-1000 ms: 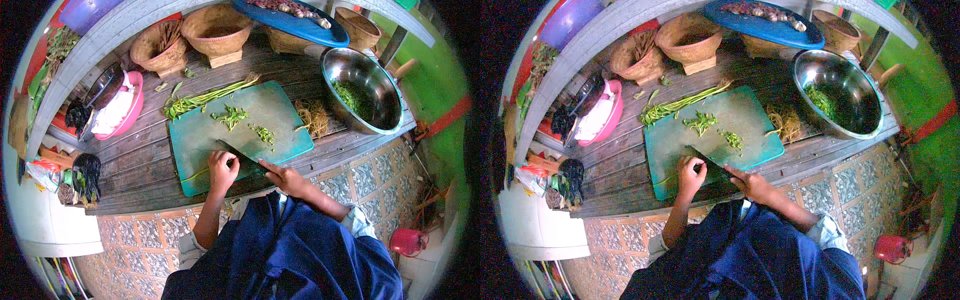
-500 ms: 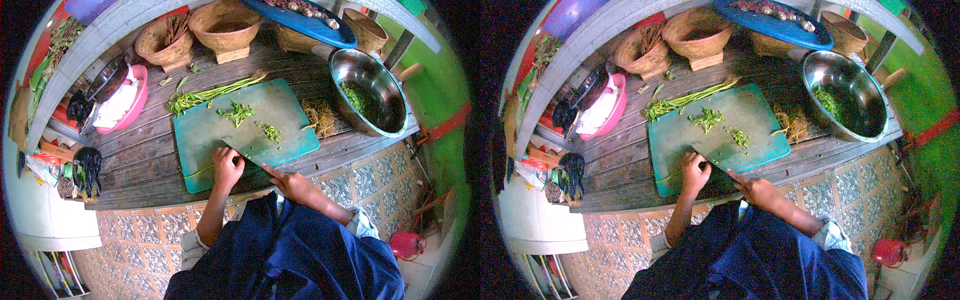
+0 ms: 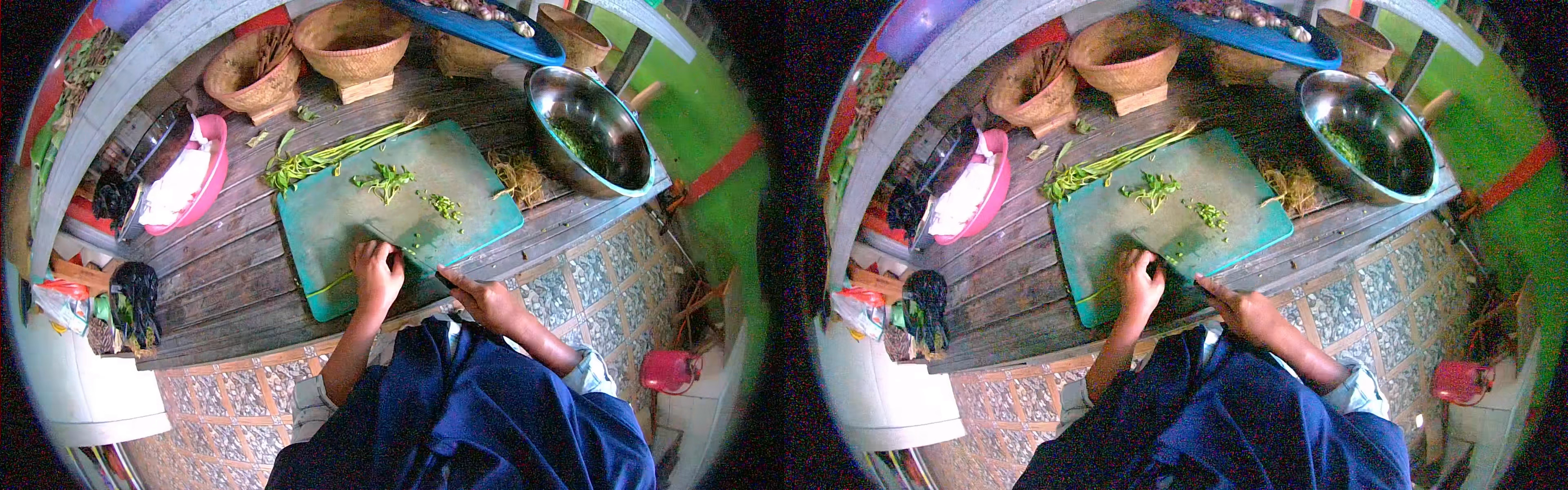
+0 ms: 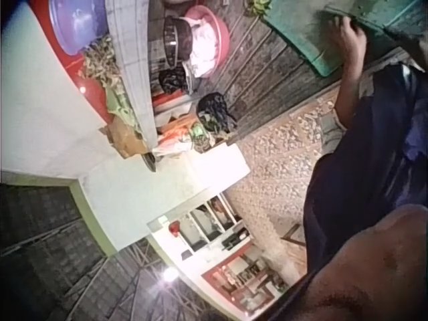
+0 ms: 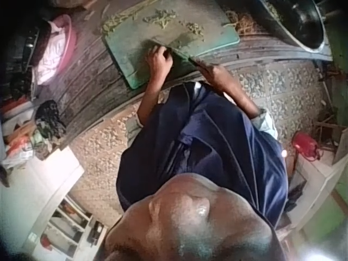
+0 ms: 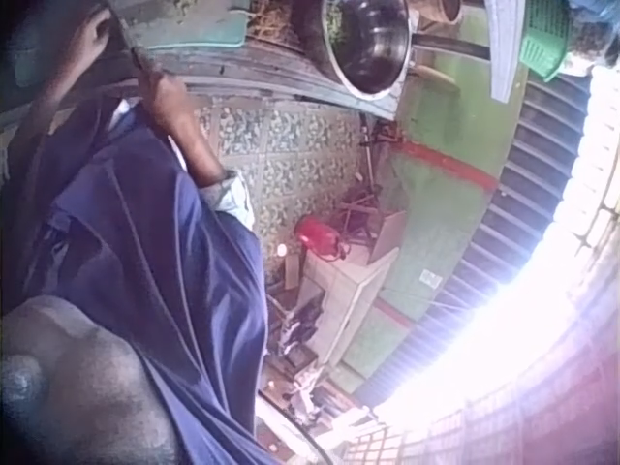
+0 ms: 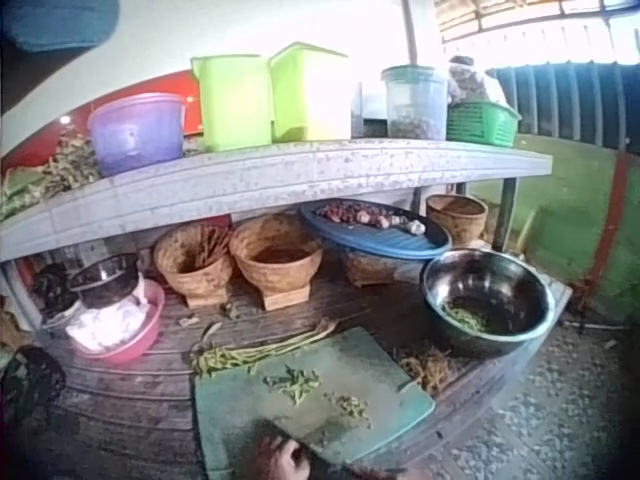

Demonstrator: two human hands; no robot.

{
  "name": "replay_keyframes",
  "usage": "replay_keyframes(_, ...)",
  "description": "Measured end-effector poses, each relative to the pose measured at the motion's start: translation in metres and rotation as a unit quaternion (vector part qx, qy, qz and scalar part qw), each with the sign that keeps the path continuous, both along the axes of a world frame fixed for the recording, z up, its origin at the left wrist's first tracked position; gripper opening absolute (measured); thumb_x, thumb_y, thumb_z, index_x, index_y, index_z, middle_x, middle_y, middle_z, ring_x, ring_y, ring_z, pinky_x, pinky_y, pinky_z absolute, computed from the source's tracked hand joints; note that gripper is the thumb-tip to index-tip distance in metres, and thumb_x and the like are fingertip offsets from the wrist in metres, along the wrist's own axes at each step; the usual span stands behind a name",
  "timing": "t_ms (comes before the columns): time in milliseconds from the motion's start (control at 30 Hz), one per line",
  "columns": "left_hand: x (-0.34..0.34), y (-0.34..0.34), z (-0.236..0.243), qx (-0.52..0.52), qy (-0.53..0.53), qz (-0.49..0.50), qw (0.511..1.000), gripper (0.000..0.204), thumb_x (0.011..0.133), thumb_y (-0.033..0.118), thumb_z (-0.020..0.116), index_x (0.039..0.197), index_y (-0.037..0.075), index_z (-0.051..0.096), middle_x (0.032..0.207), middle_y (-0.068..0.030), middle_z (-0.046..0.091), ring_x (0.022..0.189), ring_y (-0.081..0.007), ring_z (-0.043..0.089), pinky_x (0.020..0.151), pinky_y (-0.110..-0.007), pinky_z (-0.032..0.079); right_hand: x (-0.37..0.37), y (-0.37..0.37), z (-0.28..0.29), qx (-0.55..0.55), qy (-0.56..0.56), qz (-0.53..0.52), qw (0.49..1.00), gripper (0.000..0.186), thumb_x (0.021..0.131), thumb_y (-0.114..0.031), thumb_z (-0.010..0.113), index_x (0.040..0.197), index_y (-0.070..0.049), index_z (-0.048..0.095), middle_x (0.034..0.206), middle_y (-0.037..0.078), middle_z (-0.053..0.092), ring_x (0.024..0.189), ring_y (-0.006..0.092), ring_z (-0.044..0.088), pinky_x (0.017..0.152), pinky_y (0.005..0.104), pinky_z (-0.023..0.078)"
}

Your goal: Chopping green vegetable stalks on a cutting board using a knife.

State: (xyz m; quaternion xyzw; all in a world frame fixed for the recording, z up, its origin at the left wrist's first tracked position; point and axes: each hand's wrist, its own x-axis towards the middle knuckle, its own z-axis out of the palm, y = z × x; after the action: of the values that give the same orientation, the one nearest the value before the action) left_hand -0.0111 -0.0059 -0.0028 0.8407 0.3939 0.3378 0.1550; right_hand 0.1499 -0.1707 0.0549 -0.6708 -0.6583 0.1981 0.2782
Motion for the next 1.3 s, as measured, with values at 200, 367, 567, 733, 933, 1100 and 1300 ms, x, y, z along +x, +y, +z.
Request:
replay_keyframes(200,0.002,0.000,-0.001,0.014,-0.019,-0.012,1.000,0.011,0.071,0.011,0.067,0.075,0.008,0.058,0.081,-0.0080,0.056,0.088,-0.0311,0.052,0.080,-0.044,0.038,-0.007,0.002,-0.013,0.009,0.029,-0.014,0.999,0.052,0.092,-0.024,0.053,0.141,-0.027,0.037,0.086,0.022,0.064,0.059,0.0418,0.061,0.053,0.0511,0.050)
replay_keyframes(367,0.000,-0.001,0.001,0.002,-0.006,-0.012,1.000,0.011,0.071,0.010,0.066,0.077,0.008,0.057,0.081,-0.0088,0.056,0.088,-0.0315,0.052,0.079,-0.045,0.039,-0.017,0.018,-0.002,-0.121,0.007,-0.049,0.991,0.046,0.091,-0.015,0.055,0.136,-0.018,0.046,0.096,0.023,0.065,0.089,0.0385,0.064,0.075,0.0436,0.053)
replay_keyframes(567,-0.003,0.000,-0.007,0.015,-0.075,-0.021,0.997,0.013,0.069,0.008,0.067,0.075,0.007,0.056,0.078,-0.0103,0.056,0.081,-0.0321,0.052,0.073,-0.045,0.040,-0.010,0.024,0.025,-0.166,0.078,-0.067,0.981,0.046,0.092,-0.014,0.054,0.137,-0.018,0.045,0.096,0.023,0.065,0.082,0.0372,0.066,0.075,0.0402,0.052)
replay_keyframes(733,-0.001,-0.001,0.001,0.006,-0.043,-0.018,0.999,0.014,0.069,0.009,0.067,0.075,0.006,0.055,0.076,-0.0118,0.055,0.080,-0.0328,0.053,0.075,-0.045,0.040,-0.011,0.006,0.020,-0.051,0.062,-0.047,0.996,0.042,0.090,-0.014,0.056,0.132,-0.016,0.052,0.099,0.023,0.065,0.090,0.0386,0.064,0.079,0.0436,0.051)
replay_keyframes(933,-0.001,0.001,-0.007,0.023,-0.020,-0.004,1.000,0.015,0.068,0.009,0.068,0.074,0.006,0.054,0.077,-0.0112,0.054,0.082,-0.0334,0.052,0.076,-0.045,0.040,-0.014,0.004,0.005,-0.006,0.007,-0.022,1.000,0.043,0.090,-0.016,0.056,0.133,-0.018,0.051,0.094,0.024,0.064,0.082,0.0392,0.065,0.072,0.0458,0.053)
replay_keyframes(1100,-0.003,0.001,-0.007,-0.009,-0.018,-0.002,1.000,0.015,0.068,0.012,0.068,0.073,0.008,0.055,0.080,-0.0097,0.055,0.086,-0.0321,0.052,0.078,-0.046,0.039,-0.015,0.016,-0.004,-0.103,-0.008,-0.019,0.994,0.048,0.091,-0.022,0.055,0.138,-0.024,0.043,0.092,0.023,0.064,0.078,0.0399,0.065,0.065,0.0461,0.053)
replay_keyframes(1300,-0.006,-0.002,-0.004,-0.001,-0.048,-0.006,0.999,0.011,0.070,0.012,0.068,0.076,0.011,0.058,0.082,-0.0072,0.058,0.087,-0.0299,0.053,0.081,-0.046,0.038,0.002,0.027,0.013,-0.141,0.198,-0.045,0.969,0.048,0.092,-0.020,0.053,0.139,-0.020,0.041,0.103,0.025,0.062,0.090,0.0424,0.063,0.075,0.0470,0.052)
